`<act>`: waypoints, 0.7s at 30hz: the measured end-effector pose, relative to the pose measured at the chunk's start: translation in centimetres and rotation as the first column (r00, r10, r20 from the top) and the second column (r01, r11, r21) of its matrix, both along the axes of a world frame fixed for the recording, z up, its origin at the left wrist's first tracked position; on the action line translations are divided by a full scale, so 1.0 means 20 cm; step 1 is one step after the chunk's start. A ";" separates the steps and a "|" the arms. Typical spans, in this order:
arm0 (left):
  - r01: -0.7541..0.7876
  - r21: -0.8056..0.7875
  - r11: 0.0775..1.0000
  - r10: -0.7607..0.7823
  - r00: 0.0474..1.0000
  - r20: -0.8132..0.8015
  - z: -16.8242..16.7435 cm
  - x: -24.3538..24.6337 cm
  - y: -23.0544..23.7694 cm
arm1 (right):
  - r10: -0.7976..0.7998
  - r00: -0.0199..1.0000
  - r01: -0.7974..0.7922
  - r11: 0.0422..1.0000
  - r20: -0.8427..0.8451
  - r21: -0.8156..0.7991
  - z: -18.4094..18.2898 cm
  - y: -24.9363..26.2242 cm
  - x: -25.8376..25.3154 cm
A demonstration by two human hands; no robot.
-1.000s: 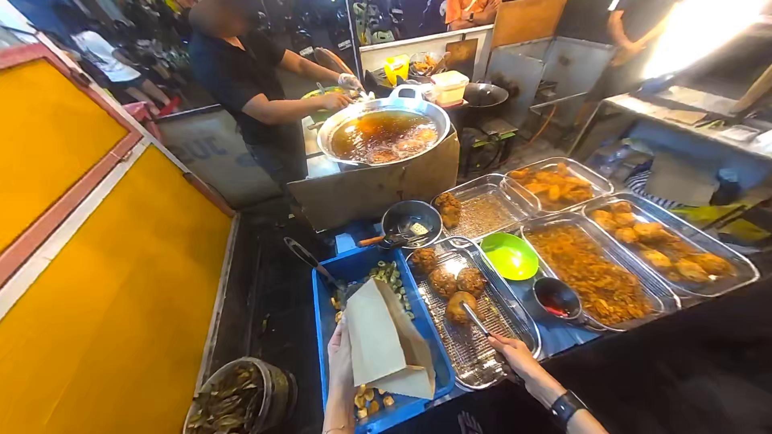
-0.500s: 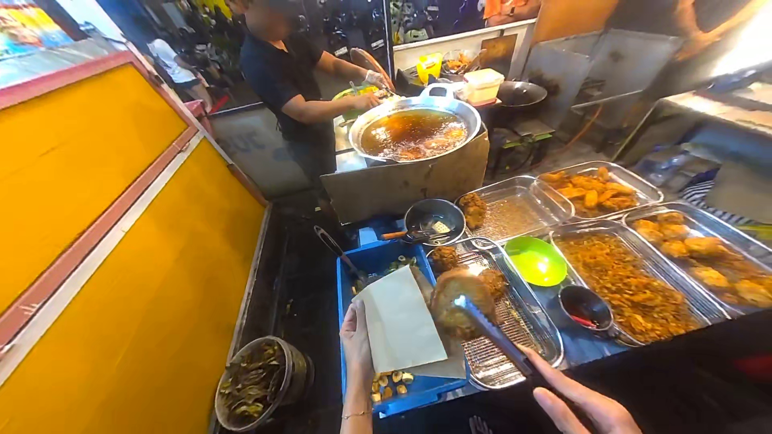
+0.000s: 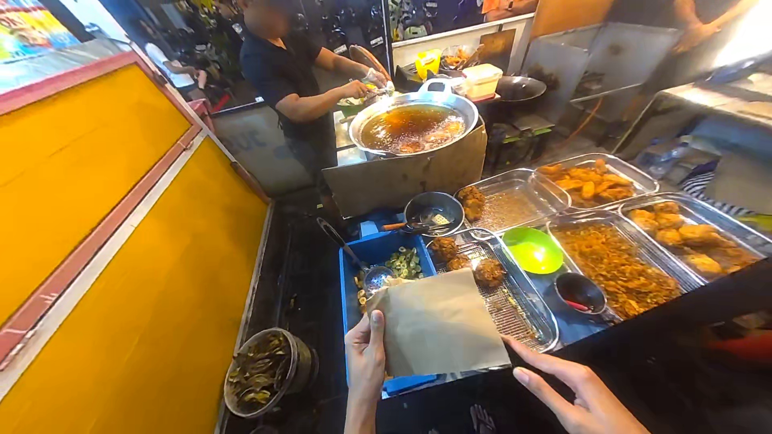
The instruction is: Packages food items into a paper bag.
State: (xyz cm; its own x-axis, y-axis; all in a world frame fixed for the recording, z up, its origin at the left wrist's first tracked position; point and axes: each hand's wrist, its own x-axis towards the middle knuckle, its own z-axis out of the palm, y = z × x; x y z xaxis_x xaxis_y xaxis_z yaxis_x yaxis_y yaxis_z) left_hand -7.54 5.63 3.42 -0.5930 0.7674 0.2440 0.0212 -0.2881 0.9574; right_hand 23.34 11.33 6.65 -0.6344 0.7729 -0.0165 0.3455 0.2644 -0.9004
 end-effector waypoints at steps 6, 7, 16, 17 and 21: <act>0.175 -0.064 0.983 -0.182 0.972 -0.147 0.06 0.00 -0.04 | 0.194 0.980 -0.193 0.981 -0.033 0.029 0.02 0.04 -0.01; 0.188 -0.061 0.980 -0.196 0.965 -0.177 0.08 0.01 -0.06 | 0.167 0.985 -0.166 0.985 -0.034 0.044 0.01 0.05 -0.01; 0.158 -0.089 0.983 -0.173 0.964 -0.201 0.14 0.05 -0.17 | 0.119 0.987 -0.132 0.984 -0.108 -0.122 0.06 0.03 0.01; 0.158 -0.087 0.984 -0.173 0.963 -0.207 0.14 0.06 -0.18 | 0.081 0.990 -0.102 0.978 -0.119 -0.182 0.05 0.04 0.01; 0.085 -0.092 0.992 -0.098 0.984 -0.149 0.10 0.06 -0.13 | 0.137 0.988 -0.148 0.972 0.073 0.181 0.09 0.04 0.02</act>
